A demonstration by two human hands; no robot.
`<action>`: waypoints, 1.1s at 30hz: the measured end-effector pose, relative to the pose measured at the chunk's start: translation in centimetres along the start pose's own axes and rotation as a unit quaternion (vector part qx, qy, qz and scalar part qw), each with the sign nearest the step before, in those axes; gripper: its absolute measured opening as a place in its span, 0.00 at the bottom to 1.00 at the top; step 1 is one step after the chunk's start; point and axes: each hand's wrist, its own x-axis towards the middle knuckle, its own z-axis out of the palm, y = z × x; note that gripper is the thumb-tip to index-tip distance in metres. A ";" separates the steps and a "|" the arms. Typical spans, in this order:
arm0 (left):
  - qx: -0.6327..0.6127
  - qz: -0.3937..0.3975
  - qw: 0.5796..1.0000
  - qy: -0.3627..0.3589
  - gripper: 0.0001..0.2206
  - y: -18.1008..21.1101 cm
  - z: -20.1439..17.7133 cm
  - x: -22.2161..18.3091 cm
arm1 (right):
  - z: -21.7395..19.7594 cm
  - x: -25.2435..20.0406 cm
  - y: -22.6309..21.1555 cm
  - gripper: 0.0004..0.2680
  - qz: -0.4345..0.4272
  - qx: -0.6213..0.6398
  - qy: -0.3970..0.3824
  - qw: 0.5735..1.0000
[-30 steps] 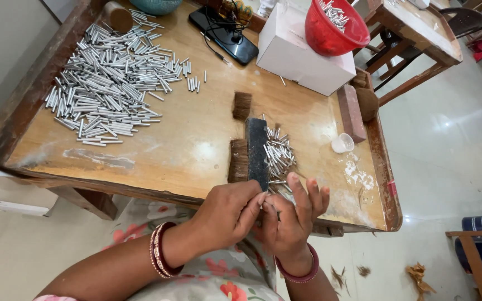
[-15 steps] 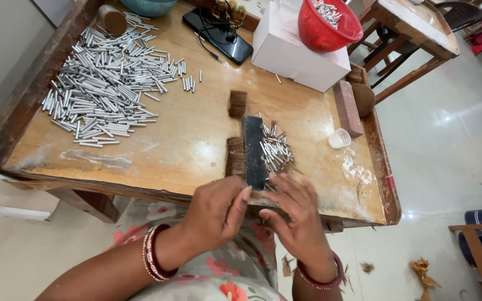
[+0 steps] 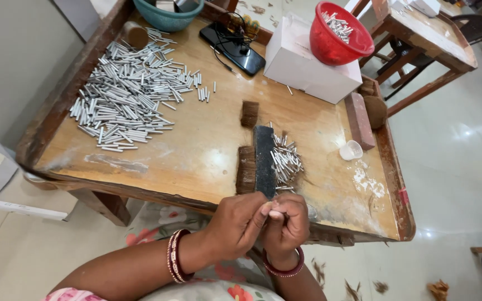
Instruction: Cleaning small metal pins using a mounted brush at a workbench.
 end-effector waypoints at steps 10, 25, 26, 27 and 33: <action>0.613 -0.153 0.773 -0.063 0.06 -11.2 -15.1 8.8 | -1.8 0.2 1.3 0.10 0.025 0.005 0.086 0.996; 0.270 -0.060 0.961 0.006 0.04 -3.3 -5.9 5.9 | -2.2 0.8 0.2 0.09 0.068 -0.008 0.073 0.995; 0.131 -0.115 0.985 0.002 0.04 -1.8 -4.7 5.4 | -2.1 0.8 0.0 0.09 0.078 0.017 0.068 0.995; -0.010 -0.167 0.986 -0.003 0.06 -0.4 -3.6 4.9 | -2.0 0.8 -0.1 0.09 0.087 0.043 0.062 0.993; -0.499 -0.265 0.823 0.061 0.08 -2.7 2.4 1.5 | 0.3 0.9 -0.3 0.10 0.136 0.230 0.093 0.959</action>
